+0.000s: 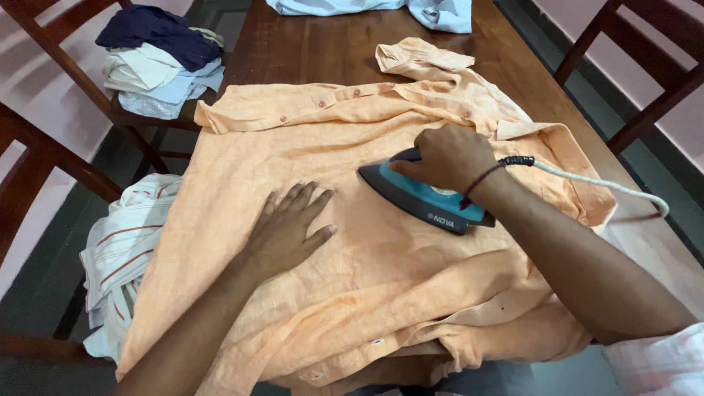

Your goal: The person irons a peach-colored shirt laid out on a wooden table using a blue electric iron. They move the iron back and forth across the shirt's body and sleeves while using their left hand to smooth the fabric and hold it in place.

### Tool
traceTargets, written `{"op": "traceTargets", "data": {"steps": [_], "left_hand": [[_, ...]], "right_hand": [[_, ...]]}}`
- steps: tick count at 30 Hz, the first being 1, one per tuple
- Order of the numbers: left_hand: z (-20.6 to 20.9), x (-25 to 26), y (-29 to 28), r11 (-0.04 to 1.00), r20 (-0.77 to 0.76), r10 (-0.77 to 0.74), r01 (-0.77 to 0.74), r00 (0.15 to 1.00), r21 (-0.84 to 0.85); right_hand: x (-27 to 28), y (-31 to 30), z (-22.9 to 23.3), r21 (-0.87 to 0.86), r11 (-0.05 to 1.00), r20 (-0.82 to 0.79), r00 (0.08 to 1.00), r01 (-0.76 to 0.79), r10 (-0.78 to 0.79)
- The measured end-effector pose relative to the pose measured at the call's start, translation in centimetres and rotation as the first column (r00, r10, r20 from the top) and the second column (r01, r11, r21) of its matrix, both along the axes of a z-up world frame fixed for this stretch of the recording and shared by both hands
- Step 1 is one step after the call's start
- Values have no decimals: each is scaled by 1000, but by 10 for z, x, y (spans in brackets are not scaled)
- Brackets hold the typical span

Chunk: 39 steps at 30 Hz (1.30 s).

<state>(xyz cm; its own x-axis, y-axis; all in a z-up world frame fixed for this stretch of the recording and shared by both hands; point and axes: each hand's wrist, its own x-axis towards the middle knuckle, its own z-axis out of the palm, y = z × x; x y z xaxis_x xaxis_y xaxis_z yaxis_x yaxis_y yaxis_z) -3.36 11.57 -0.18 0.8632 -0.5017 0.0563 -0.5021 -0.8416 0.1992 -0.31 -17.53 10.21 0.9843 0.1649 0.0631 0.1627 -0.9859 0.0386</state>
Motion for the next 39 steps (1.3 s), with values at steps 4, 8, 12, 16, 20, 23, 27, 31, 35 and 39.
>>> {"op": "traceTargets", "data": {"steps": [4, 8, 12, 16, 20, 23, 27, 31, 35, 39], "left_hand": [[3, -2, 8, 1000, -24, 1, 0, 1000, 23], [3, -5, 16, 999, -16, 15, -15, 1000, 37], [5, -7, 22, 997, -19, 50, -49, 999, 54], [6, -10, 27, 996, -39, 80, -78, 996, 51], [4, -11, 29, 996, -38, 88, -87, 995, 37], [4, -9, 28, 995, -42, 94, -92, 995, 45], [4, -9, 28, 993, -71, 109, -106, 991, 45], [6, -8, 28, 996, -41, 84, -84, 996, 12], [5, 2, 24, 996, 1, 37, -36, 999, -84], [0, 21, 9, 984, 33, -13, 18, 999, -177]], "right_hand": [[12, 0, -3, 46, 999, 36, 999, -9, 8], [24, -3, -6, 17, 999, 35, 999, 40, -40], [45, -9, -5, 6, 998, 22, 998, 65, -66], [59, -12, -4, 71, 992, 34, 994, 103, -106], [57, -11, -4, 66, 992, 42, 993, 110, -113], [45, -10, -2, 40, 995, 31, 995, 89, -90], [20, -6, -2, 27, 998, 18, 998, 55, -55], [-1, -3, -3, 10, 999, 59, 997, -50, 50], [-15, 1, -1, -12, 998, 32, 997, -68, 68], [-23, 4, 2, 7, 997, 26, 997, -78, 78]]}}
